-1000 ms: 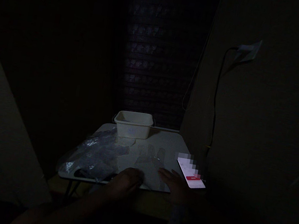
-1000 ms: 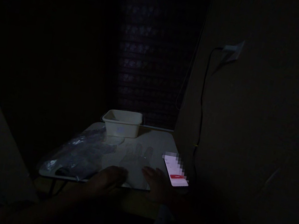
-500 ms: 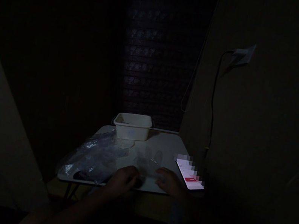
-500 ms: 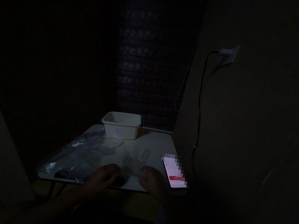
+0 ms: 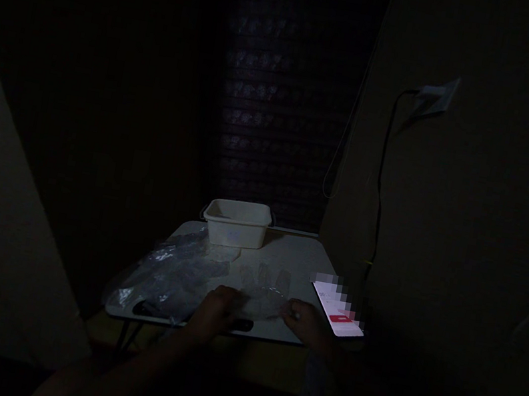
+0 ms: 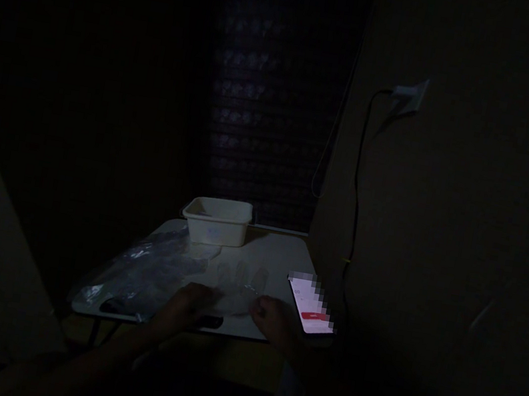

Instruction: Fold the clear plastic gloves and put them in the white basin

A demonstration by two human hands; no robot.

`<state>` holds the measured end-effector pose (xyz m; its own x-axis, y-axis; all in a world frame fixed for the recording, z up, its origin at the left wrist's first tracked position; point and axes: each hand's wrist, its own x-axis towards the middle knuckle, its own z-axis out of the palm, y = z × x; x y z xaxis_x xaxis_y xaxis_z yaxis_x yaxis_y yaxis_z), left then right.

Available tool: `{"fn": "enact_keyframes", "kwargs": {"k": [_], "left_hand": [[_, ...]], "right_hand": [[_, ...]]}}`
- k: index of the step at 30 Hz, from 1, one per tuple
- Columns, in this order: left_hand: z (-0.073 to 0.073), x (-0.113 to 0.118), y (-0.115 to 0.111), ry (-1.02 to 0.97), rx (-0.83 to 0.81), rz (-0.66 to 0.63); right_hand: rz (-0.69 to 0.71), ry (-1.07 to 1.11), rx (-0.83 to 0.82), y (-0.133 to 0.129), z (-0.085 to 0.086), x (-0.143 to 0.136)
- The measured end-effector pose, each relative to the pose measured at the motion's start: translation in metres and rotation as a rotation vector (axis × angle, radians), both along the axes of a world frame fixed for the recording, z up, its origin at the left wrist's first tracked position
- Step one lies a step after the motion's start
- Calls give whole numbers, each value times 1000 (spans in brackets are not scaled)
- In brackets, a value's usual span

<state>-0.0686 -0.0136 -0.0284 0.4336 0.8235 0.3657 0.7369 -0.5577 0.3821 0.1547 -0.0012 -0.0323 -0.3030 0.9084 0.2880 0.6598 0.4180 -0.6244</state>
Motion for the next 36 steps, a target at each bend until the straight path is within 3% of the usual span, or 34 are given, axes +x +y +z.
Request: {"fn": "enact_keyframes", "kwargs": {"k": [8,15,20,24,29,32,36], "left_hand": [[-12,5,22,-119,-111,156],[-17,9,31,-498,-361,146],[-19,12,33,-672,-466,224],[-21,15,37,-725,-503,326],[-17,18,35,-755,-531,392],[-15,20,32,-808,-559,375],[-15,21,32,-900,-613,349]], "right_hand": [[-11,153,-122,4,12,1],[-89,385,-283,15,22,-4],[-198,518,-415,20,19,-5],[-169,566,-464,17,10,2],[-165,545,-482,12,6,4],[-122,484,-426,14,6,1],[-186,406,-512,17,2,0]]}}
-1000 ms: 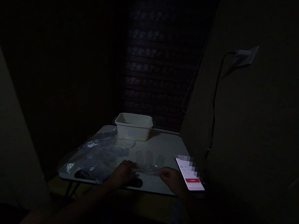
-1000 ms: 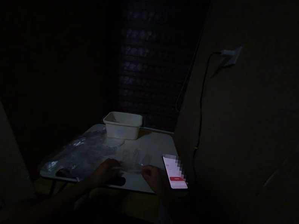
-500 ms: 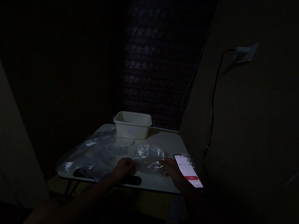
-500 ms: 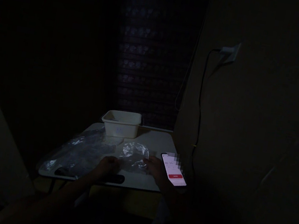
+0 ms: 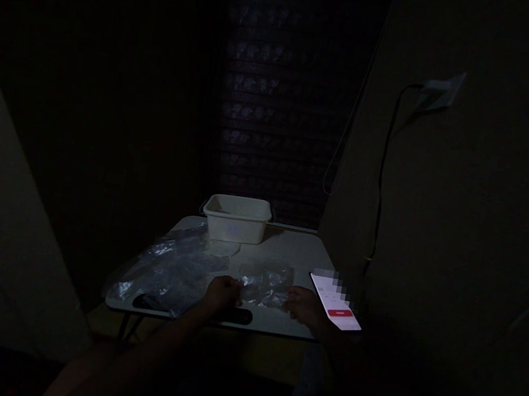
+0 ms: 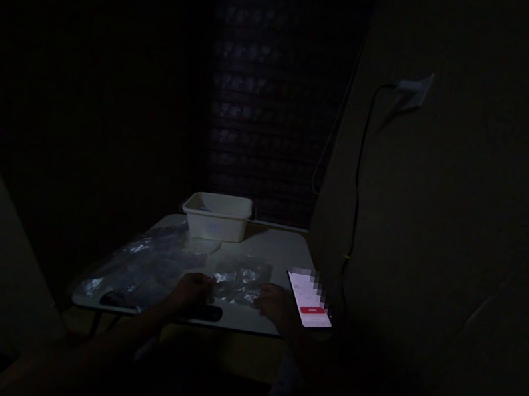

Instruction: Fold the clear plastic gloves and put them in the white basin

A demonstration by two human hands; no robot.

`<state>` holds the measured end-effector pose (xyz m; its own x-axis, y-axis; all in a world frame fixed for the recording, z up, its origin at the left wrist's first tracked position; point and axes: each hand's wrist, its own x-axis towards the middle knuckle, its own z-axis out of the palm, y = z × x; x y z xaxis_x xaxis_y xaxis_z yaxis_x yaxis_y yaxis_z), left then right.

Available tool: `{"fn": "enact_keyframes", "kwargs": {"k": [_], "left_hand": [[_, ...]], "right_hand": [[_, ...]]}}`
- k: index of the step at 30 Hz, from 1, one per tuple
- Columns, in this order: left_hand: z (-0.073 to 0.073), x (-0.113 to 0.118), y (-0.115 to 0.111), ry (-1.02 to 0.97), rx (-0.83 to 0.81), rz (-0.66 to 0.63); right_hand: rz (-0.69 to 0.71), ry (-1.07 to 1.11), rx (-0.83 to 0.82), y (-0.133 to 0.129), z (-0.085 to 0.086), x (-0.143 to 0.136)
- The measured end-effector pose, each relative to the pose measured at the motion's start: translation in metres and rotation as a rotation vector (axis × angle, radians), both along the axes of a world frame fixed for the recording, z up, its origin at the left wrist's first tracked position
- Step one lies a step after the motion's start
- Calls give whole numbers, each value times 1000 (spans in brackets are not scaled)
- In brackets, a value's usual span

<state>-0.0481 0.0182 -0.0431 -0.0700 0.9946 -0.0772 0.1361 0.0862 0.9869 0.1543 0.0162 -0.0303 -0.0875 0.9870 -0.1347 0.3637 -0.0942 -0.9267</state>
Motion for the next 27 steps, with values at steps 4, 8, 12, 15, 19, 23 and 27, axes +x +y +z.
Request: {"fn": "enact_keyframes", "kwargs": {"k": [4,8,12,15,19,23,27], "left_hand": [[0,-5,1,-74,-32,-58],[-2,-8,1,-184,-41,-99],[-5,-9,1,-224,-27,-93],[-6,-9,2,-201,-29,-80],[-6,-9,3,-108,-10,-39],[-2,-11,4,131,38,-31],[4,-15,4,472,113,-58]], "right_hand": [[-50,154,-97,-2,-4,6],[2,403,-187,-6,-3,13],[9,435,-190,-6,-3,13],[-18,384,-153,-3,-7,11],[-59,241,-104,2,-11,10],[-56,51,-27,3,-12,10],[-17,-78,9,2,-10,9]]}}
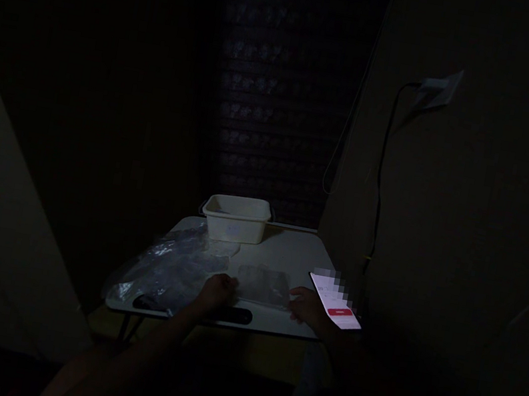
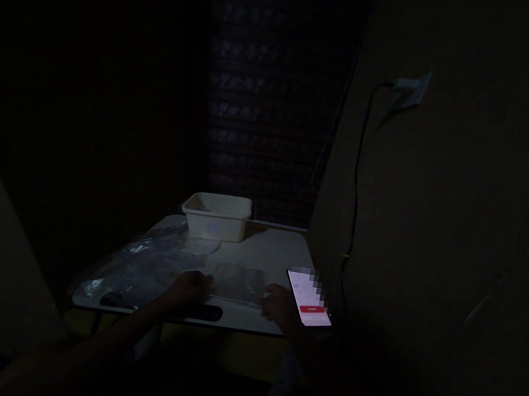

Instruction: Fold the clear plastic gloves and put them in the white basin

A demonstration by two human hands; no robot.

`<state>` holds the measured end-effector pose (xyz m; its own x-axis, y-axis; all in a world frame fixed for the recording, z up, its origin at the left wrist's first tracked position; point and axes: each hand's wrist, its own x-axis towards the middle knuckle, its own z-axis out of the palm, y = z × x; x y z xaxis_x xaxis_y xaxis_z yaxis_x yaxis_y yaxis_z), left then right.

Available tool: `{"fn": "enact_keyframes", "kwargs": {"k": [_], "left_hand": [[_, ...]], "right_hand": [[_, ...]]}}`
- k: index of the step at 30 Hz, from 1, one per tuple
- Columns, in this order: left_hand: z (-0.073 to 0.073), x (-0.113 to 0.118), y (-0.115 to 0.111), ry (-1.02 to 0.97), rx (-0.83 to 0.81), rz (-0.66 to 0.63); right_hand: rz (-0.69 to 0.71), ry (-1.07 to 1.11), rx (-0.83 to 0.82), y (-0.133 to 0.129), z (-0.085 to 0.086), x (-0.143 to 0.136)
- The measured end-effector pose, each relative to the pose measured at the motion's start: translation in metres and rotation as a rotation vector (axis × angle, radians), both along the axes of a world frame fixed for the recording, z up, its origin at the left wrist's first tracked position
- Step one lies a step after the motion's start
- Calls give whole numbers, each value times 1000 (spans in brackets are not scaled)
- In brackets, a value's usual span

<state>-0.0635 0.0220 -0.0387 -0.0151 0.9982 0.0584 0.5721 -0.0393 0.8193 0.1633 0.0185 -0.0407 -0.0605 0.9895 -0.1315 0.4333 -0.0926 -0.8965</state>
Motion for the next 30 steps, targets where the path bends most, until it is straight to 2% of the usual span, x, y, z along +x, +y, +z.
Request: {"fn": "enact_keyframes", "kwargs": {"k": [3,6,10,13,16,18,24,30], "left_hand": [[4,-2,-3,211,20,-34],[9,-1,-7,341,4,-44],[17,2,-11,494,70,-37],[20,11,-10,607,264,-186],[17,28,-6,629,405,-345],[11,40,-3,638,440,-388],[-7,65,3,748,447,-454],[-13,62,1,836,343,-360]], "right_hand": [[-8,-70,28,-1,-2,0],[-13,-186,101,-1,-3,1],[-16,-459,200,-2,7,3],[-53,-652,309,-1,21,1],[4,-714,488,3,27,-10],[67,-722,580,6,24,-21],[239,-864,669,13,0,-45],[222,-985,568,9,-17,-32]]}}
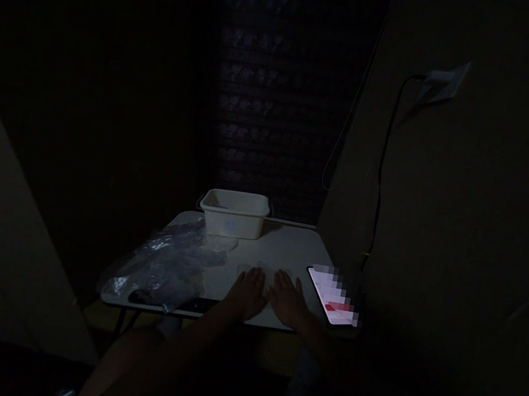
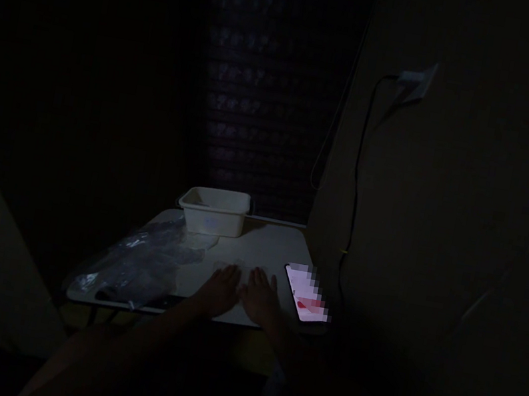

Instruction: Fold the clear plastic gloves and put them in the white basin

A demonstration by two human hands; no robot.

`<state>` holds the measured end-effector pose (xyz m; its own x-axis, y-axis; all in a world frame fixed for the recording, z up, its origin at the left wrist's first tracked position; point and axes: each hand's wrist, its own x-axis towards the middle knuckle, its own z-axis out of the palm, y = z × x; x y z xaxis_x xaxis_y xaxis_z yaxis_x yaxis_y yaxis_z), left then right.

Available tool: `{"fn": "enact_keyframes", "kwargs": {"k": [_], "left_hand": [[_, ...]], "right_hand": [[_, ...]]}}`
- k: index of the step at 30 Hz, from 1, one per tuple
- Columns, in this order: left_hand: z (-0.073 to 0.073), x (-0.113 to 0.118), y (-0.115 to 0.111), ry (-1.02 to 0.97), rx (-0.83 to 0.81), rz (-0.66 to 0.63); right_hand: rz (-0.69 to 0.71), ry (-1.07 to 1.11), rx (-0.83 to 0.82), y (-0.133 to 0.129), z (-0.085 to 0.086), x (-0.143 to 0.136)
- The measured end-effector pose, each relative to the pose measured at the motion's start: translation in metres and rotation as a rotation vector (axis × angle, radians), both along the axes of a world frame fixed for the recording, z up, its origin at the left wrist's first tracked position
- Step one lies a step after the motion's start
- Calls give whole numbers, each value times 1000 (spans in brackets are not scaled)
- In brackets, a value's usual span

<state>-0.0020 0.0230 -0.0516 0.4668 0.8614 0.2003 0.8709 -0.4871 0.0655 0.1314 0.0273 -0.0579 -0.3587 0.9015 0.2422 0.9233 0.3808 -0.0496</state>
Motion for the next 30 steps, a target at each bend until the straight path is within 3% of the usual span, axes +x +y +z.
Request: {"fn": "enact_keyframes", "kwargs": {"k": [10,18,30], "left_hand": [[5,-16,3,60,45,205],[5,-11,3,75,57,47],[3,-15,4,117,-5,212]], "right_hand": [[-59,24,-26,-4,7,5],[37,10,-16,1,7,-5],[-47,6,-121,-1,5,-1]]}}
